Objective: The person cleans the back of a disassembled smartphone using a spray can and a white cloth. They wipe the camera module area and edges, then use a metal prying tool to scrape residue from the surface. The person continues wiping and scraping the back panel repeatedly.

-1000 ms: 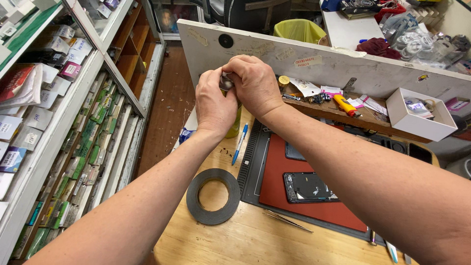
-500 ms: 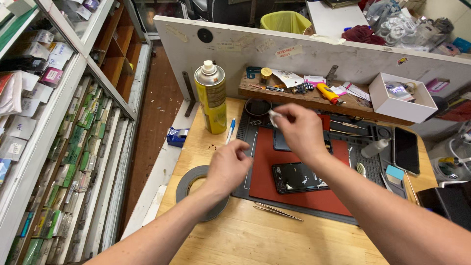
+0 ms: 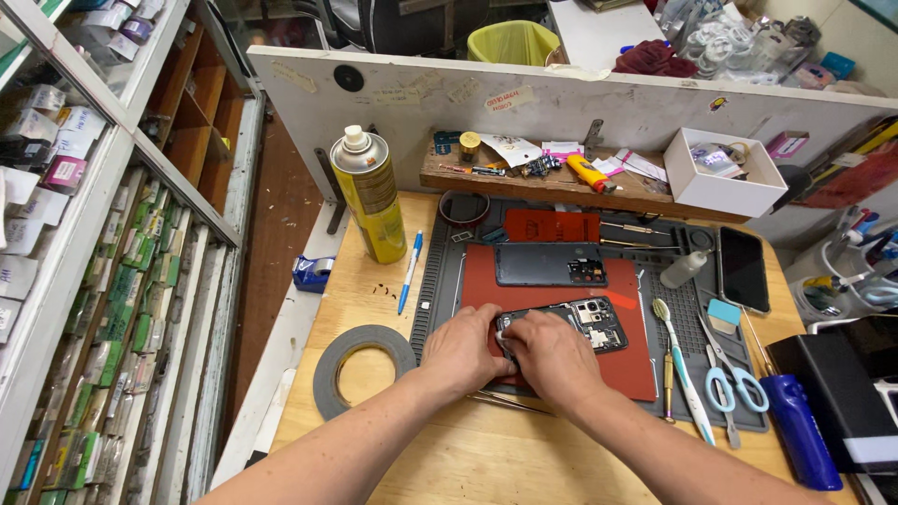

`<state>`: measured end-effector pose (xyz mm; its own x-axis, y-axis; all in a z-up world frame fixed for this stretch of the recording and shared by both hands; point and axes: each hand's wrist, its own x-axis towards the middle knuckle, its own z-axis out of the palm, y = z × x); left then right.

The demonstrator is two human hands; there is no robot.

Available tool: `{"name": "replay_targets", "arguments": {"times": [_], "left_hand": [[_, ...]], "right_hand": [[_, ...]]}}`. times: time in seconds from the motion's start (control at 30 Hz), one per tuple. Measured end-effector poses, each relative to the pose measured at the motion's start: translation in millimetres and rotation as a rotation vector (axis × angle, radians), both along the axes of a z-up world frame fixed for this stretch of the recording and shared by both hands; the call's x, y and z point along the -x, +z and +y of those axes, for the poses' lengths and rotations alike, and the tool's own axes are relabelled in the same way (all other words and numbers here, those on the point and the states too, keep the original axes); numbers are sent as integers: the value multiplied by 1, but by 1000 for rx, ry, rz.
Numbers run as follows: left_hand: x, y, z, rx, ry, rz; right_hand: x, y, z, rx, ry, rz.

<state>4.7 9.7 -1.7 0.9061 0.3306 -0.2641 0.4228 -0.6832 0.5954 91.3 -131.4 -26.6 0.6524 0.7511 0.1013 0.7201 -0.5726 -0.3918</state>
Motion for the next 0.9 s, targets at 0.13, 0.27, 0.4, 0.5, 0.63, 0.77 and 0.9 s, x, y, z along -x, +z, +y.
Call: {"name": "replay_targets", "arguments": {"times": [0.13, 0.27, 0.4, 0.5, 0.63, 0.77, 0.9], "left_hand": [[1, 5, -3, 15, 18, 12], [2, 6, -2, 14, 13, 25], [1, 4, -4, 21, 22, 19], [2, 3, -2, 21, 41, 5], [2, 1, -4, 26, 31, -31], [4, 1, -3, 18, 25, -10], [4, -1, -3, 17, 31, -22]], "right_hand": [[8, 5, -5, 97, -22, 38], [-3, 6, 14, -15, -49, -58], [-1, 2, 10, -5, -36, -52], [7, 0, -3, 15, -2, -25], [1, 0, 1, 8, -5, -41], [-5, -1, 17, -7, -34, -64], [9, 2, -1, -3, -3, -39]]}}
